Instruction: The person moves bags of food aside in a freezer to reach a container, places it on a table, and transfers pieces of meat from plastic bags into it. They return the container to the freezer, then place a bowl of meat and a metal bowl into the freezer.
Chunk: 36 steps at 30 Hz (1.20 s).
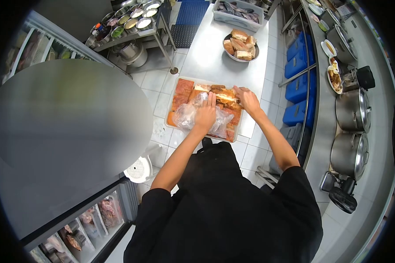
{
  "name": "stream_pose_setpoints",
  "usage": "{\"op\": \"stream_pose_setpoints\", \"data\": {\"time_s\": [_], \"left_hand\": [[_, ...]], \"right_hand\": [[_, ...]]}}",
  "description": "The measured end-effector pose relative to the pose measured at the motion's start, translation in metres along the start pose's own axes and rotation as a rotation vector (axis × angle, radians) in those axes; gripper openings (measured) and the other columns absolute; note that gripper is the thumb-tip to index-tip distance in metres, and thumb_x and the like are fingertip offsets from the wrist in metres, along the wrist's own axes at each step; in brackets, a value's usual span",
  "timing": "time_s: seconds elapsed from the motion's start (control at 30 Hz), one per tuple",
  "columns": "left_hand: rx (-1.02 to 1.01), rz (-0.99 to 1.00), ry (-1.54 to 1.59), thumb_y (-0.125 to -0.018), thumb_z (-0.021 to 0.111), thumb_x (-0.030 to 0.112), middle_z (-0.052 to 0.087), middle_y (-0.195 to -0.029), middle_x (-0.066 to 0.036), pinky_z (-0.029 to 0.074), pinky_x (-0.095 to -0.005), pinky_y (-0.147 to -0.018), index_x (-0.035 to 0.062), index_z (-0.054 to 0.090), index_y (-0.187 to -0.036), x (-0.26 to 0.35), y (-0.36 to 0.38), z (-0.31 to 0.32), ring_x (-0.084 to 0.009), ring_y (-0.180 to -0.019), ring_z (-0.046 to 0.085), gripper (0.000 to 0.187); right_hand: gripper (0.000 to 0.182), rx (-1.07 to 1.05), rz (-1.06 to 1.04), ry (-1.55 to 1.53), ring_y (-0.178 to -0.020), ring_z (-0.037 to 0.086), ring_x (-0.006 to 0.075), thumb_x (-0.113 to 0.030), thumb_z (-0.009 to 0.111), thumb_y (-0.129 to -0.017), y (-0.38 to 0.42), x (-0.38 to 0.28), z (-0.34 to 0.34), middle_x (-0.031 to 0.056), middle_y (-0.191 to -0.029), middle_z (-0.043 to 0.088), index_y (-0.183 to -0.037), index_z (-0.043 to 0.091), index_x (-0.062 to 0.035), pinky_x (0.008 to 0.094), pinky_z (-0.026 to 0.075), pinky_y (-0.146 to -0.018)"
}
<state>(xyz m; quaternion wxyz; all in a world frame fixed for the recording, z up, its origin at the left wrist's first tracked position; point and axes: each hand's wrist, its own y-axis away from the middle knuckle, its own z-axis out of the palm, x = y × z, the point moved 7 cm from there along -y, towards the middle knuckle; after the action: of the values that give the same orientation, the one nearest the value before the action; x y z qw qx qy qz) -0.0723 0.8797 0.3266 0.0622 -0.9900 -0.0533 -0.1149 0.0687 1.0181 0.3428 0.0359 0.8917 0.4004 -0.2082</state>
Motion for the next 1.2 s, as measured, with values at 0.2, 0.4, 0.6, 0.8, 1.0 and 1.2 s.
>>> {"op": "stream_pose_setpoints", "data": {"time_s": [0.2, 0.4, 0.6, 0.8, 1.0, 1.2], "left_hand": [[0.158, 0.064, 0.298, -0.086, 0.054, 0.004, 0.040, -0.149, -0.024, 0.052, -0.0430, -0.091, -0.0031, 0.037, -0.145, -0.007, 0.018, -0.079, -0.0371, -0.107, 0.060, 0.062], [0.391, -0.335, 0.745, -0.099, 0.050, 0.009, 0.066, -0.115, -0.016, 0.047, -0.0341, -0.093, 0.0021, 0.061, -0.124, -0.085, 0.082, -0.160, -0.0258, -0.110, 0.063, 0.029], [0.866, -0.808, 1.632, -0.101, 0.051, 0.022, 0.061, -0.119, -0.007, 0.043, -0.0329, -0.100, 0.0036, 0.059, -0.123, -0.213, 0.142, -0.113, -0.0173, -0.114, 0.055, 0.029], [0.748, -0.668, 1.451, -0.099, 0.055, 0.029, 0.050, -0.136, -0.008, 0.033, -0.0405, -0.112, 0.0100, 0.052, -0.135, -0.186, 0.110, -0.111, -0.0235, -0.130, 0.043, 0.041], [0.160, -0.648, 0.415, -0.089, 0.066, 0.046, 0.053, -0.133, -0.019, 0.036, -0.0442, -0.106, 0.0053, 0.052, -0.133, -0.206, 0.080, -0.010, -0.0366, -0.126, 0.047, 0.062], [0.055, -0.627, 0.715, -0.089, 0.066, 0.049, 0.067, -0.104, -0.017, 0.048, -0.0371, -0.087, 0.0023, 0.062, -0.116, -0.209, 0.067, 0.001, -0.0299, -0.100, 0.063, 0.054]], "right_hand": [[0.035, 0.427, 0.285, -0.393, -0.096, 0.067, 0.0261, -0.022, 0.068, -0.090, 0.046, 0.030, -0.048, 0.0123, -0.105, 0.069, -0.121, 0.064, -0.0054, 0.0374, 0.053, -0.082], [0.019, 0.312, 0.678, -0.778, -0.084, 0.064, 0.0124, -0.016, 0.054, -0.098, 0.156, 0.066, 0.031, 0.0038, -0.098, 0.067, -0.108, 0.066, -0.0059, 0.0275, 0.050, -0.070], [0.025, 0.171, 0.810, -0.969, -0.083, 0.065, 0.0149, -0.022, 0.056, -0.096, 0.170, 0.031, 0.068, 0.0062, -0.097, 0.066, -0.114, 0.062, -0.0059, 0.0301, 0.052, -0.071], [0.030, 0.080, 0.727, -0.915, -0.080, 0.064, 0.0162, -0.025, 0.059, -0.095, 0.150, 0.025, 0.080, 0.0073, -0.097, 0.062, -0.115, 0.054, -0.0032, 0.0327, 0.054, -0.067], [0.024, 0.031, 0.742, -1.099, -0.076, 0.059, 0.0127, -0.022, 0.059, -0.094, 0.139, 0.025, 0.107, 0.0041, -0.091, 0.059, -0.108, 0.052, -0.0047, 0.0315, 0.052, -0.067], [0.011, 0.008, 0.705, -1.198, -0.074, 0.054, 0.0097, -0.016, 0.056, -0.092, 0.137, 0.024, 0.112, -0.0007, -0.084, 0.055, -0.099, 0.051, -0.0084, 0.0288, 0.047, -0.063]]}}
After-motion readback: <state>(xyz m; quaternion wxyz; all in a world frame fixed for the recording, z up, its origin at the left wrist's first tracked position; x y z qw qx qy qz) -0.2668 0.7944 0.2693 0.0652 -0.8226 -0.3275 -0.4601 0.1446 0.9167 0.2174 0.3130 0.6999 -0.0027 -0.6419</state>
